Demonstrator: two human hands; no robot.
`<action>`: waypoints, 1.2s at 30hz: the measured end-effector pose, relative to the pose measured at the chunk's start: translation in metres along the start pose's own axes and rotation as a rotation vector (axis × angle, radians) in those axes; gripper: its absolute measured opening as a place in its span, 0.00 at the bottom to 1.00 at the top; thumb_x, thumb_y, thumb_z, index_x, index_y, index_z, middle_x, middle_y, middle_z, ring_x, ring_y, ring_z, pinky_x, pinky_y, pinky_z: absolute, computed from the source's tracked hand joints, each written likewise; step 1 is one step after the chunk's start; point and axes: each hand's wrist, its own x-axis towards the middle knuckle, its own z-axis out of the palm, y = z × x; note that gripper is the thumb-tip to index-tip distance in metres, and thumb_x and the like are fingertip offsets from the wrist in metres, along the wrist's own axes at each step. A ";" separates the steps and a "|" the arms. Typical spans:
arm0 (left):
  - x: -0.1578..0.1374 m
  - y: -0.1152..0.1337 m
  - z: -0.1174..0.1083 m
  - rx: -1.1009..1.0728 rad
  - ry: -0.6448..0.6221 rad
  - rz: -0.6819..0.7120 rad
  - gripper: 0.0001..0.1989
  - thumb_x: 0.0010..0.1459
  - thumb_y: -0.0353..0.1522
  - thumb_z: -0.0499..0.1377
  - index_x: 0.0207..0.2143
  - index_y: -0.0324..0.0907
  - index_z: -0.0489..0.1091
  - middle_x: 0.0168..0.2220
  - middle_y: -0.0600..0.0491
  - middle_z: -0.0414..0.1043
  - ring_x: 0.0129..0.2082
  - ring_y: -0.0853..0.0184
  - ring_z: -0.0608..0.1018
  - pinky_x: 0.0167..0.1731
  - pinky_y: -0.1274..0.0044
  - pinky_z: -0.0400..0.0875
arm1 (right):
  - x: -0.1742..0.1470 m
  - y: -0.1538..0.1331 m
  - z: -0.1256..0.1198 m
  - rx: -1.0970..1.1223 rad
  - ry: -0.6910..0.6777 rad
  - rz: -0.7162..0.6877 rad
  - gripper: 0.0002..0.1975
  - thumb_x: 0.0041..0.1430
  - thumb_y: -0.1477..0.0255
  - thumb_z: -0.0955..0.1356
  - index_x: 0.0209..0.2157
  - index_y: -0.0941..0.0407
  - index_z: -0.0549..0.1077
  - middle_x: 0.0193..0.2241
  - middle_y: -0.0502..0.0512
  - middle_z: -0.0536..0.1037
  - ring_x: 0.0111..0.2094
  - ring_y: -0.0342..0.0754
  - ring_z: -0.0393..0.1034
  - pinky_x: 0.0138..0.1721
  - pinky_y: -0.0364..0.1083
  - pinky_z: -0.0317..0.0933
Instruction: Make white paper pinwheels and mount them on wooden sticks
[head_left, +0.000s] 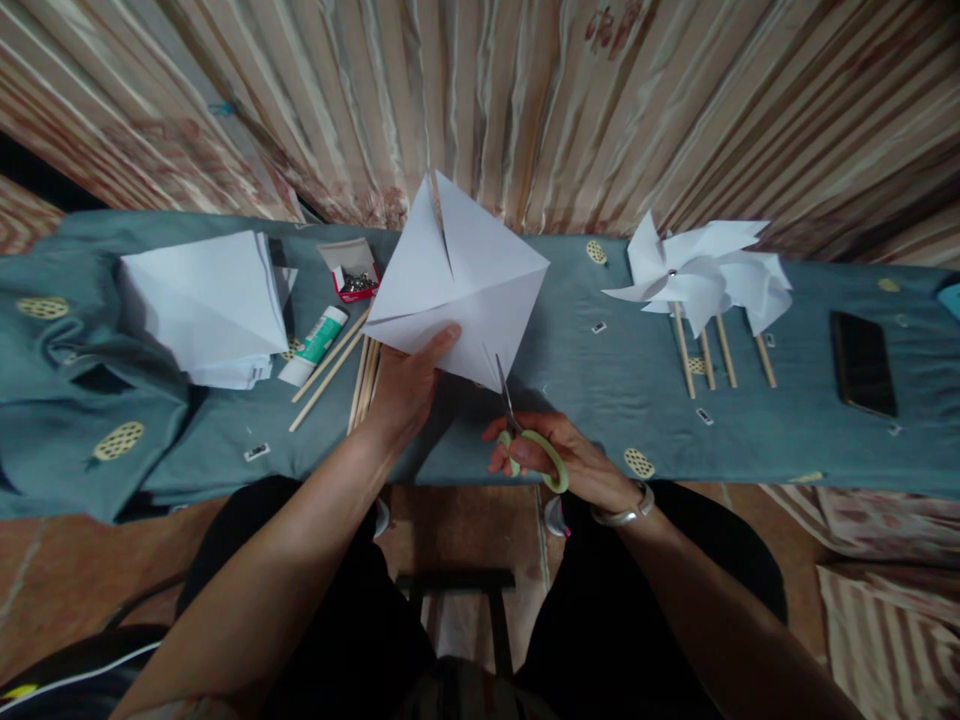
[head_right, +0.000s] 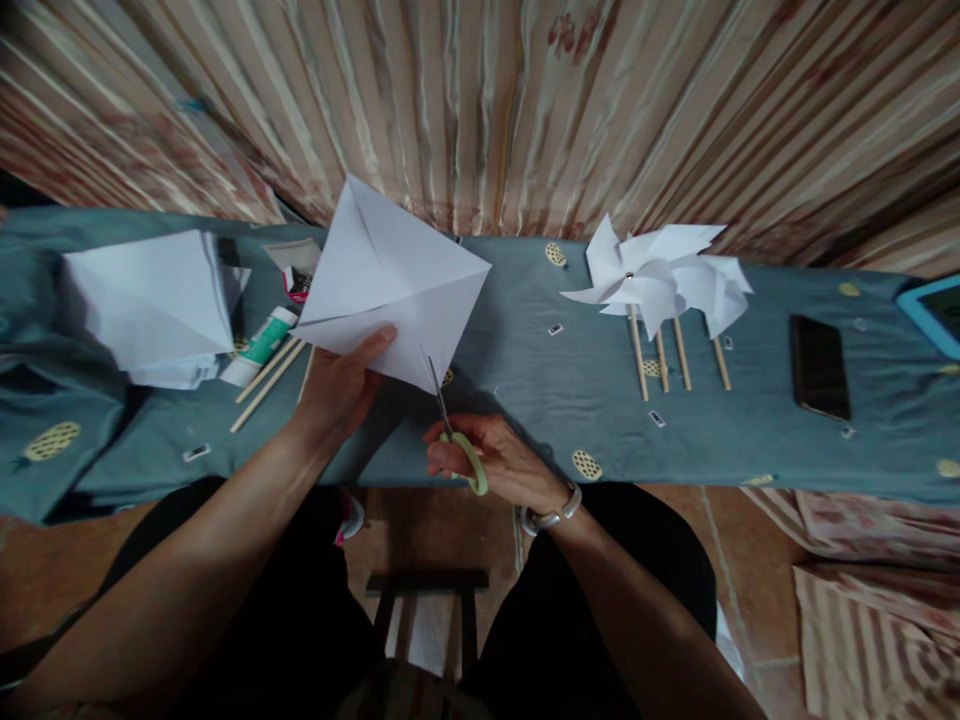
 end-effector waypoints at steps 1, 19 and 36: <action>0.000 0.000 0.000 -0.001 0.001 0.004 0.21 0.43 0.25 0.70 0.43 0.44 0.74 0.39 0.54 0.80 0.39 0.65 0.80 0.41 0.74 0.75 | 0.000 0.000 0.000 -0.003 0.004 0.002 0.28 0.53 0.48 0.70 0.40 0.59 0.72 0.30 0.55 0.77 0.30 0.45 0.70 0.31 0.45 0.63; -0.001 0.004 -0.001 0.043 -0.034 0.009 0.28 0.40 0.24 0.69 0.47 0.44 0.71 0.39 0.54 0.80 0.41 0.63 0.80 0.48 0.70 0.72 | 0.003 0.013 0.002 -0.032 0.051 -0.055 0.25 0.53 0.50 0.72 0.39 0.58 0.75 0.27 0.52 0.76 0.28 0.43 0.70 0.28 0.43 0.63; -0.002 0.011 0.002 0.059 -0.056 0.005 0.23 0.40 0.23 0.69 0.41 0.45 0.72 0.35 0.55 0.80 0.43 0.62 0.80 0.48 0.70 0.72 | 0.005 0.015 0.008 -0.076 0.113 -0.049 0.27 0.49 0.47 0.72 0.38 0.57 0.73 0.23 0.46 0.70 0.24 0.41 0.64 0.27 0.43 0.60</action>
